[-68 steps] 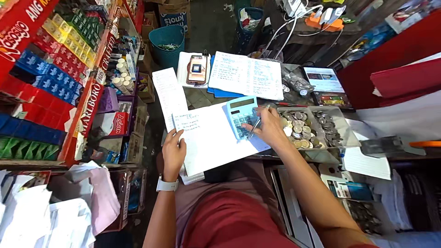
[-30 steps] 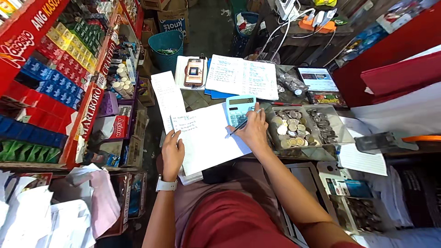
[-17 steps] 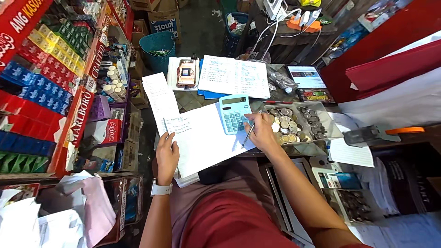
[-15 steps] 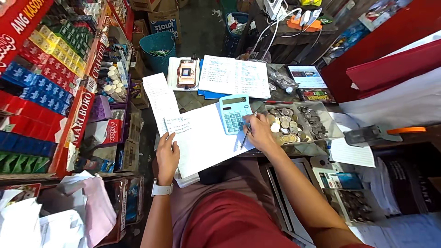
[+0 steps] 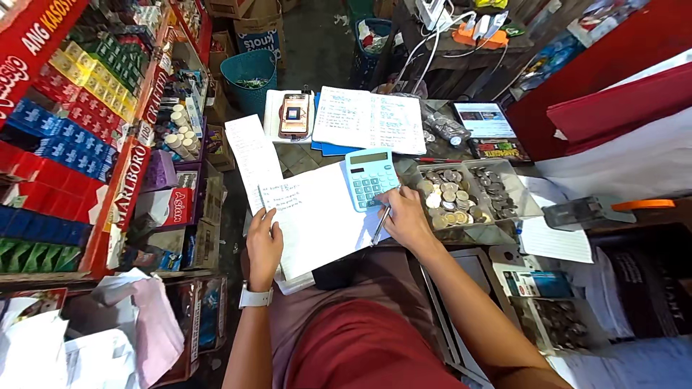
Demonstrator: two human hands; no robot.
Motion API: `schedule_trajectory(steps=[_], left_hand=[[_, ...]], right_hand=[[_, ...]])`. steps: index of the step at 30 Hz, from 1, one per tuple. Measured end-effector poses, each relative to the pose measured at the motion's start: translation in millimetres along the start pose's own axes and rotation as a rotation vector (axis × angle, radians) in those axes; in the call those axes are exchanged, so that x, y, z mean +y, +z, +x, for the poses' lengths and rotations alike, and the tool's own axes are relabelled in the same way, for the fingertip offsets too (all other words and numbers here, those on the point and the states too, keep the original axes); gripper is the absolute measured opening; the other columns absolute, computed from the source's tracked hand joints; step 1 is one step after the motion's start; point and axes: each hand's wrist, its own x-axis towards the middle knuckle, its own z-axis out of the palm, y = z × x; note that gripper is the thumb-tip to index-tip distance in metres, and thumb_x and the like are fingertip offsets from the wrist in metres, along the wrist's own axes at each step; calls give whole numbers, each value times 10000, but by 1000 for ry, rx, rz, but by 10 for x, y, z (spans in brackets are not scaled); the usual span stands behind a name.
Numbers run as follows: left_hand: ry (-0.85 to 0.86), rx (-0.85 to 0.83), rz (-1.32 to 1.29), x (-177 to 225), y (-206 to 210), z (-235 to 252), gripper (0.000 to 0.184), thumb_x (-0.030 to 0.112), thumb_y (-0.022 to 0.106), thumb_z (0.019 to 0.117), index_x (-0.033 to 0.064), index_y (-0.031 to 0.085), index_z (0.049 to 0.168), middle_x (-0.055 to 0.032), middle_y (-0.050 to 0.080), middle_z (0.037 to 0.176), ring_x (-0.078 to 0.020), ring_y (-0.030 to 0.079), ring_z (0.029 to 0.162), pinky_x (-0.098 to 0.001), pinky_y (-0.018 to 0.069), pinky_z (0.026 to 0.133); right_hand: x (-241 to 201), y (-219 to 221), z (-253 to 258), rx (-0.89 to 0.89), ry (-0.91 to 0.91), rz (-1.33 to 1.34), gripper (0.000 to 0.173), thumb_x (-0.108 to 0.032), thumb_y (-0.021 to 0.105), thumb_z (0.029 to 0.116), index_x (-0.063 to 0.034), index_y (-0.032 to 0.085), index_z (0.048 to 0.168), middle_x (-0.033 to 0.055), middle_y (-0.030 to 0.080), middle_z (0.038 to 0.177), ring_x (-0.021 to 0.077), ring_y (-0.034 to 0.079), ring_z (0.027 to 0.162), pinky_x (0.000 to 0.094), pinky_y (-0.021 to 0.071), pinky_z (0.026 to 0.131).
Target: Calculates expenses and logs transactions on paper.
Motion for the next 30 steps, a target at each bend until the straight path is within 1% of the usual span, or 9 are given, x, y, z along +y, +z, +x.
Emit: schedule_trajectory(steps=[2, 4, 8, 11, 14, 19, 25, 28, 30], left_hand=[[4, -1, -3, -8, 2, -2, 324, 30, 557, 977, -18, 691, 1268, -285, 599, 1357, -358, 679, 1076, -443, 564, 901], [10, 7, 1, -8, 1, -4, 323, 33, 559, 975, -18, 693, 1264, -280, 608, 1346, -352, 680, 1063, -433, 566, 886], [24, 18, 1, -10, 6, -7, 324, 33, 554, 973, -21, 695, 1260, -284, 609, 1342, -349, 685, 1036, -432, 565, 874], [31, 22, 5, -15, 9, 0, 323, 28, 554, 968, -24, 698, 1252, -285, 612, 1334, -345, 685, 1018, -423, 569, 856], [28, 17, 15, -27, 7, 1, 321, 37, 558, 972, -16, 699, 1255, -278, 616, 1331, -325, 688, 1008, -413, 570, 850], [23, 32, 0, -19, 19, -10, 321, 27, 558, 970, -20, 699, 1255, -279, 618, 1328, -332, 685, 1023, -414, 566, 858], [9, 17, -13, -10, 7, -3, 323, 20, 556, 968, -28, 694, 1256, -284, 604, 1349, -363, 672, 1074, -448, 560, 896], [2, 20, -16, -10, -6, -1, 317, 14, 566, 965, -35, 695, 1250, -294, 607, 1340, -382, 675, 1079, -465, 560, 906], [3, 24, -13, -13, -1, -4, 316, 15, 569, 962, -33, 700, 1246, -293, 612, 1330, -374, 679, 1059, -455, 562, 894]], right_hand=[[-25, 55, 42, -70, 12, 30, 249, -92, 598, 932, 28, 682, 1134, 173, 729, 1091, 455, 626, 1149, 633, 419, 1046], [-3, 122, 12, -51, 42, 43, 241, -104, 581, 944, 24, 672, 1126, 174, 721, 1155, 450, 604, 1209, 628, 396, 1080], [129, 166, -127, 196, 235, 76, 231, -75, 561, 943, 110, 611, 1073, 299, 654, 1191, 458, 640, 1118, 560, 503, 982], [201, 152, -164, 166, 284, 107, 285, -109, 539, 987, 126, 586, 1141, 317, 619, 1275, 430, 654, 1104, 512, 521, 971], [209, 122, -101, 114, 248, 74, 282, -179, 547, 1010, 91, 604, 1071, 303, 601, 1354, 453, 642, 1160, 550, 492, 1008], [243, 63, 12, -26, 241, -33, 400, -296, 555, 1036, 68, 632, 1183, 249, 670, 1220, 481, 595, 1187, 589, 457, 1030], [262, 3, -16, -57, 198, -17, 402, -279, 563, 1033, 79, 629, 1205, 258, 662, 1256, 492, 592, 1210, 598, 453, 1045], [207, -44, -82, 69, 136, 20, 291, -173, 539, 997, 57, 663, 1124, 227, 701, 1155, 446, 646, 1065, 555, 521, 930], [177, -51, -140, 123, 68, -6, 256, -122, 521, 945, 45, 677, 1061, 217, 716, 1083, 432, 657, 985, 547, 525, 871]])
